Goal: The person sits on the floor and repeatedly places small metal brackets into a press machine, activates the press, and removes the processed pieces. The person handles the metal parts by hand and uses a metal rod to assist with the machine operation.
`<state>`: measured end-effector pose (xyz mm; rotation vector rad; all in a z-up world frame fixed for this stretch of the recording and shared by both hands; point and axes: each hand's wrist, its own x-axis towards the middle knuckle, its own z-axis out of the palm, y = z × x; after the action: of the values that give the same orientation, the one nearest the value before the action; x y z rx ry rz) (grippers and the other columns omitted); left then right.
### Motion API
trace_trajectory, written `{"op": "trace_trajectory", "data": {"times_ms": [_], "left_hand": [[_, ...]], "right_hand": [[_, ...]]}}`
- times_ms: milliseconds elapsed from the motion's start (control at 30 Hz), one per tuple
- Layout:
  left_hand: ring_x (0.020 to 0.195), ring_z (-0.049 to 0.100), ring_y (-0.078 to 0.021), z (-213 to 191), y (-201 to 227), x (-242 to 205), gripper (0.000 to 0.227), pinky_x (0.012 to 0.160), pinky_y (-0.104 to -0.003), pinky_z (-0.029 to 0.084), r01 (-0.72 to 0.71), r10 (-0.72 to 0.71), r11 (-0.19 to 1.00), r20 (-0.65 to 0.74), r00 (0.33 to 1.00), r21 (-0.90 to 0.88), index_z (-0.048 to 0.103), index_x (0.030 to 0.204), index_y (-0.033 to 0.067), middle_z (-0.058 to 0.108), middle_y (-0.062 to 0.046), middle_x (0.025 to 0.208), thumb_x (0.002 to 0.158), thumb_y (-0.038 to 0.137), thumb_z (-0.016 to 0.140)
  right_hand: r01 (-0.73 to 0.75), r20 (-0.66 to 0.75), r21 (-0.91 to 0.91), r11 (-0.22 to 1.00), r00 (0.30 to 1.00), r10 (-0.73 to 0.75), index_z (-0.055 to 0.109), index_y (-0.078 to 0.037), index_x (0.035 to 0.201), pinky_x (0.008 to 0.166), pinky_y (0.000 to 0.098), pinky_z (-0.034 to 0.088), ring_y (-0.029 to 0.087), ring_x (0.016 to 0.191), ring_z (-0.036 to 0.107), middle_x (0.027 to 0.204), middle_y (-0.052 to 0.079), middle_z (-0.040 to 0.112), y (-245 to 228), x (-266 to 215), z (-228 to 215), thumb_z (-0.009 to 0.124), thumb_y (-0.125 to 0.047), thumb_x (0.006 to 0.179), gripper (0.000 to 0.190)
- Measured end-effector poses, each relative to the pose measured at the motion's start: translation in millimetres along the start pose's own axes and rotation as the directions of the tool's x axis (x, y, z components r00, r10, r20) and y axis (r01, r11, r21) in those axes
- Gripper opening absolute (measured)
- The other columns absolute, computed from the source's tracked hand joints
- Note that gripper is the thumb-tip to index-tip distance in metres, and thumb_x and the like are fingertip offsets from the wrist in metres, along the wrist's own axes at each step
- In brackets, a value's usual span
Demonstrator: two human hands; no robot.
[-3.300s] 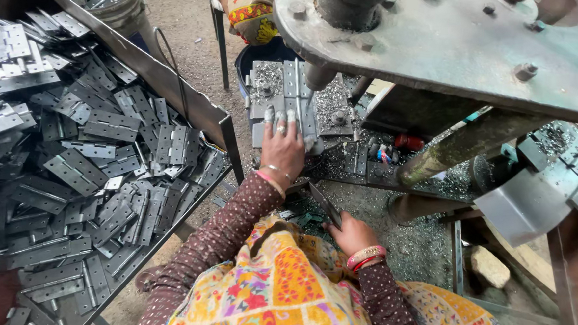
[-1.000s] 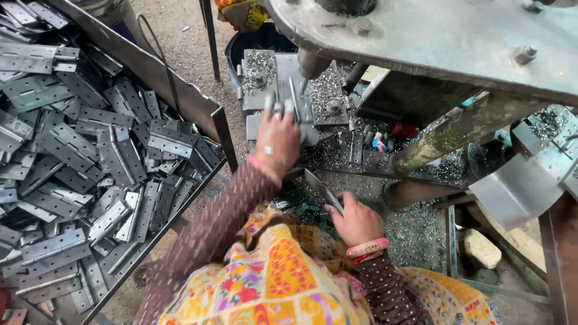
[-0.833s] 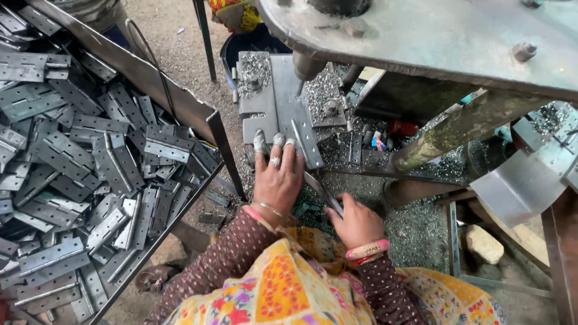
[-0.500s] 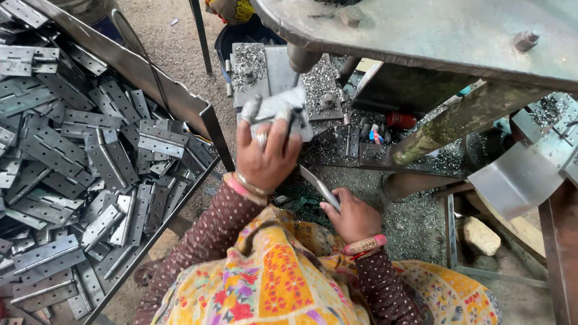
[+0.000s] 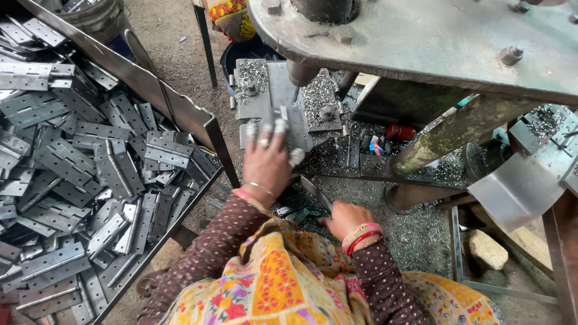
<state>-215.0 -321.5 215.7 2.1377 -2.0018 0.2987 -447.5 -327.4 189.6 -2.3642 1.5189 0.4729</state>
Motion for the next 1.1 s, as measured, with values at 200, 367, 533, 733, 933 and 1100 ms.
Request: {"op": "trace_trajectory", "data": {"times_ms": [200,367,533,733,933,1100], "left_hand": [[0.136,0.045,-0.0388,13.2,18.4,18.5,0.047,0.117,-0.059,0.025,0.013,-0.013,0.998,-0.008,1.0,0.054,0.061,0.133,-0.0023,0.05,-0.023,0.143,0.096,0.024,0.052],[0.135,0.044,-0.0383,11.9,8.7,30.9,0.045,0.117,-0.06,0.025,0.06,-0.062,0.998,0.073,0.995,0.032,0.061,0.133,-0.001,0.048,-0.023,0.145,0.096,0.023,0.052],[0.138,0.042,-0.0389,-0.8,8.2,24.6,0.038,0.117,-0.059,0.024,0.024,-0.02,0.999,0.136,0.991,-0.022,0.065,0.126,0.0027,0.045,-0.022,0.149,0.096,0.021,0.052],[0.143,0.039,-0.0384,-3.0,0.6,47.9,0.036,0.12,-0.056,0.022,0.004,-0.01,1.0,0.244,0.97,0.026,0.066,0.127,0.0038,0.04,-0.024,0.153,0.096,0.016,0.054],[0.136,0.045,-0.0392,-0.1,-2.2,62.0,0.034,0.118,-0.056,0.022,0.011,-0.013,1.0,0.214,0.977,0.01,0.068,0.124,0.0048,0.04,-0.024,0.153,0.095,0.017,0.055],[0.136,0.05,-0.0369,-0.1,0.1,46.9,0.03,0.119,-0.054,0.026,0.023,-0.02,1.0,0.248,0.968,-0.007,0.071,0.121,0.0064,0.046,-0.023,0.152,0.1,0.019,0.053]], "right_hand": [[-0.092,-0.065,0.108,0.99,0.993,0.1,0.069,-0.008,0.1,0.076,0.0529,0.057,0.042,0.086,0.071,0.087,0.019,0.073,17.1,6.8,45.1,0.068,-0.058,0.087,0.052],[0.02,-0.217,0.274,0.962,0.975,0.041,0.068,-0.009,0.099,0.067,0.0522,0.056,0.04,0.073,0.071,0.078,0.019,0.073,19.0,14.0,115.4,0.06,-0.052,0.094,0.044],[0.01,-0.168,0.253,0.967,0.985,0.034,0.065,-0.008,0.103,0.061,0.051,0.056,0.039,0.066,0.071,0.073,0.019,0.072,23.9,21.8,126.0,0.061,-0.052,0.093,0.046],[-0.074,-0.142,0.126,0.989,0.986,0.092,0.068,-0.011,0.099,0.063,0.0523,0.057,0.04,0.071,0.071,0.075,0.018,0.071,29.8,18.9,85.0,0.065,-0.055,0.089,0.045],[-0.042,-0.238,0.181,0.983,0.967,0.085,0.064,-0.011,0.105,0.06,0.0523,0.056,0.04,0.068,0.071,0.072,0.019,0.071,25.1,22.2,122.5,0.061,-0.055,0.092,0.046],[0.045,-0.29,0.208,0.977,0.957,0.017,0.066,-0.008,0.1,0.062,0.0512,0.056,0.039,0.071,0.072,0.077,0.017,0.073,23.0,16.4,125.8,0.061,-0.054,0.092,0.047]]}}
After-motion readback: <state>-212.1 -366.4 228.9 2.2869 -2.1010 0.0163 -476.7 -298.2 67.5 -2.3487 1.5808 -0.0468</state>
